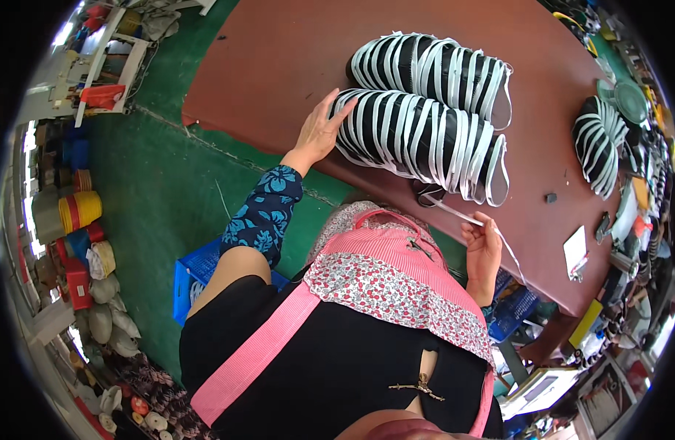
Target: Inspecting shoe upper components and trimming loose threads on a factory workbench.
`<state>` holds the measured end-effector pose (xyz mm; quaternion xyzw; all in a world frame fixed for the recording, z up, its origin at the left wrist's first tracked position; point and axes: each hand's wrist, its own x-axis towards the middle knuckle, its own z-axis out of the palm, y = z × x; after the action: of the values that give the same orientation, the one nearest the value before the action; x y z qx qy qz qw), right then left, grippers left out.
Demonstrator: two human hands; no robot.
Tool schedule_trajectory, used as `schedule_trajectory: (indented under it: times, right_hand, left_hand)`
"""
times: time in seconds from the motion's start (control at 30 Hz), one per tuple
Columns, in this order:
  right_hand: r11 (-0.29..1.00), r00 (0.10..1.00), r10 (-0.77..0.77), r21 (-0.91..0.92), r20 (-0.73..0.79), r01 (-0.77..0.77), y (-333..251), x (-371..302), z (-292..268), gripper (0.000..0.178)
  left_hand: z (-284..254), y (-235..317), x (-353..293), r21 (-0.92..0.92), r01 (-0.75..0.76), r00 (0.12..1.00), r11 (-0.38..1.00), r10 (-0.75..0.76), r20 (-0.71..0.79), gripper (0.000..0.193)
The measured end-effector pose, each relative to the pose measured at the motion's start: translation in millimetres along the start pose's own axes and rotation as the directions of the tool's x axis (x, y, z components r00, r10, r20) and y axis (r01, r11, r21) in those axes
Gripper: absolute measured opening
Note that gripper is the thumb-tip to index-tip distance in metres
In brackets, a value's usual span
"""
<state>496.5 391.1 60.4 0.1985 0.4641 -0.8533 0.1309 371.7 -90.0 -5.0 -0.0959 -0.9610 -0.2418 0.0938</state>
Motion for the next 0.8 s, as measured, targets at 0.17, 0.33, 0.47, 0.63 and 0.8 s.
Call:
schedule_trajectory:
  times: [0.17,0.33,0.47,0.63,0.8]
  right_hand:
    - [0.997,0.999,-0.007,0.07,-0.038,0.009,19,-36,25,0.039]
    - [0.991,0.998,-0.021,0.133,-0.057,0.028,23,-70,33,0.038]
    - [0.986,0.995,-0.078,0.146,-0.067,0.087,24,-88,38,0.039]
    - [0.975,0.992,-0.118,0.182,-0.048,0.125,20,-92,23,0.039]
    - [0.971,0.996,-0.085,0.226,0.025,0.078,-5,-90,9,0.037]
  left_hand:
    - [-2,5,-2,0.022,-0.069,0.997,0.997,0.069,-0.028,0.055]
    - [18,51,2,0.008,0.107,0.989,0.994,-0.106,-0.104,0.063]
    - [30,54,5,0.045,0.096,0.987,0.994,-0.089,-0.135,0.066]
    - [12,78,13,0.086,-0.148,0.983,0.985,0.156,-0.094,0.065]
    - [13,118,25,0.078,-0.366,0.931,0.928,0.364,0.037,0.075]
